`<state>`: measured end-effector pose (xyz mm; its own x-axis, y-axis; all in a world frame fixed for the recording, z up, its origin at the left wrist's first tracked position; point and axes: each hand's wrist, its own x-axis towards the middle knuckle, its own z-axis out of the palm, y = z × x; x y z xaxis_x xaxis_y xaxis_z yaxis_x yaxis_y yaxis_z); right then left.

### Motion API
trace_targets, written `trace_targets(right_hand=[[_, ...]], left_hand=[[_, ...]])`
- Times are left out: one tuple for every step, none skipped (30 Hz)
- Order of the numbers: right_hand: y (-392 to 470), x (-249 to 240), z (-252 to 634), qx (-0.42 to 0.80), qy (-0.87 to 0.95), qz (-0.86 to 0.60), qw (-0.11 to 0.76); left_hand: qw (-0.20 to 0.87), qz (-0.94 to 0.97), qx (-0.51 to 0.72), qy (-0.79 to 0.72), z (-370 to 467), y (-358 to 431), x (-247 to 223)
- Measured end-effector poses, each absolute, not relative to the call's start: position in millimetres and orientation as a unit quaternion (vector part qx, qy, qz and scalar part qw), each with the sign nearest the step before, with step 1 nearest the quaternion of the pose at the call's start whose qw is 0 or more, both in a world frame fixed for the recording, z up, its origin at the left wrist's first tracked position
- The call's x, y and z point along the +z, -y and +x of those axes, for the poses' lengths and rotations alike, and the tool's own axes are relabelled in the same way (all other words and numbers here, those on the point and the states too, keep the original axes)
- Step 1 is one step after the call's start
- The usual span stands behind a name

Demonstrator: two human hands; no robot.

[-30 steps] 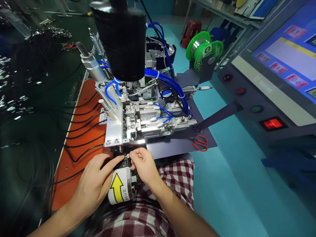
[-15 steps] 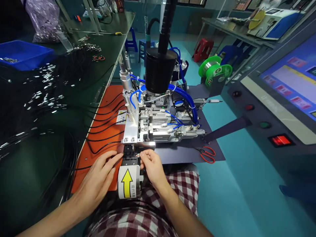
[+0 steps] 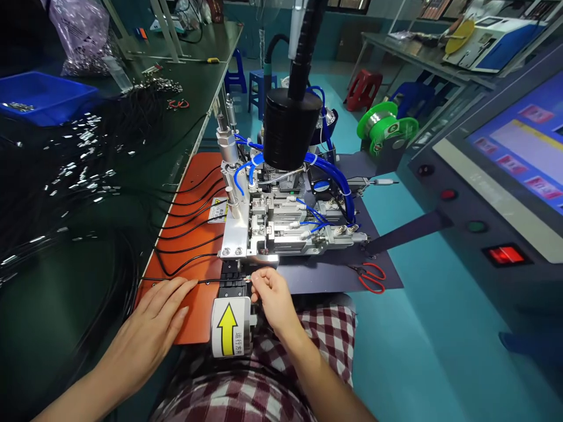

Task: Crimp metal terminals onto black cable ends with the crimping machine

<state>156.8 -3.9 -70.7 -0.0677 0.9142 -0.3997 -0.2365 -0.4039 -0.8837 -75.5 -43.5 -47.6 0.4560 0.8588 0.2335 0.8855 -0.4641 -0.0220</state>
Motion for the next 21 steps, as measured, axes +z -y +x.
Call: trace_targets(right_hand=[[3.8,-70.6,157.0,0.655,0.323,-0.522,0.440],[3.7,-70.5,157.2,0.655,0.322,-0.522,0.442],[3.7,-70.6,157.2,0.655,0.321,-0.521,0.443],[3.7,-70.8,157.2,0.655,0.320,-0.521,0.444],[3.8,-71.1,157.1,0.655,0.319,-0.521,0.445],[3.9,-71.5,156.9,0.655,0.317,-0.520,0.446],[4.1,-71.9,156.7,0.656,0.315,-0.520,0.448],[4.3,-72.2,156.5,0.656,0.313,-0.519,0.449],[4.5,-72.6,156.4,0.657,0.311,-0.519,0.450],[4.7,-72.9,156.5,0.657,0.309,-0.519,0.451],[5.0,-73.1,156.8,0.657,0.306,-0.520,0.452],[5.4,-73.2,157.4,0.656,0.303,-0.521,0.453],[6.0,-73.4,158.3,0.655,0.301,-0.523,0.454],[6.7,-73.6,159.5,0.653,0.298,-0.526,0.456],[7.7,-74.0,161.0,0.650,0.296,-0.529,0.458],[8.9,-74.5,162.7,0.647,0.293,-0.533,0.460],[10.4,-75.3,164.6,0.643,0.291,-0.536,0.462],[12.1,-76.3,166.7,0.640,0.288,-0.540,0.465],[14.0,-77.6,168.8,0.637,0.284,-0.544,0.467],[16.1,-79.2,170.9,0.633,0.280,-0.547,0.470],[18.3,-80.9,172.9,0.631,0.276,-0.551,0.472]], left_hand=[[0.067,-0.854,-0.096,0.506,-77.9,41.7,-47.2],[0.060,-0.858,-0.094,0.502,-80.1,40.2,-46.9],[0.052,-0.861,-0.091,0.498,-82.0,39.1,-46.6],[0.046,-0.863,-0.088,0.495,-83.4,38.3,-46.4],[0.042,-0.865,-0.086,0.492,-84.5,37.8,-46.4],[0.041,-0.865,-0.087,0.492,-85.2,37.7,-46.6],[0.039,-0.865,-0.088,0.493,-85.7,37.7,-47.1],[0.039,-0.864,-0.090,0.494,-86.1,37.9,-47.7],[0.038,-0.863,-0.092,0.496,-86.4,38.3,-48.3],[0.037,-0.862,-0.092,0.497,-86.7,38.7,-49.1],[0.036,-0.861,-0.091,0.498,-87.0,39.1,-49.8],[0.037,-0.862,-0.090,0.498,-87.4,39.5,-50.4],[0.038,-0.863,-0.088,0.497,-87.8,39.9,-50.9],[0.041,-0.864,-0.085,0.495,-88.3,40.3,-51.3],[0.044,-0.865,-0.082,0.492,-88.7,40.6,-51.7],[0.046,-0.867,-0.081,0.490,-89.0,40.9,-52.0],[0.049,-0.867,-0.082,0.489,-89.2,41.0,-52.3],[0.052,-0.867,-0.084,0.488,-89.4,41.0,-52.6],[0.054,-0.866,-0.088,0.489,-89.3,41.0,-52.8],[0.057,-0.865,-0.094,0.489,-89.1,40.8,-53.0],[0.058,-0.865,-0.099,0.489,-88.8,40.6,-53.1]])
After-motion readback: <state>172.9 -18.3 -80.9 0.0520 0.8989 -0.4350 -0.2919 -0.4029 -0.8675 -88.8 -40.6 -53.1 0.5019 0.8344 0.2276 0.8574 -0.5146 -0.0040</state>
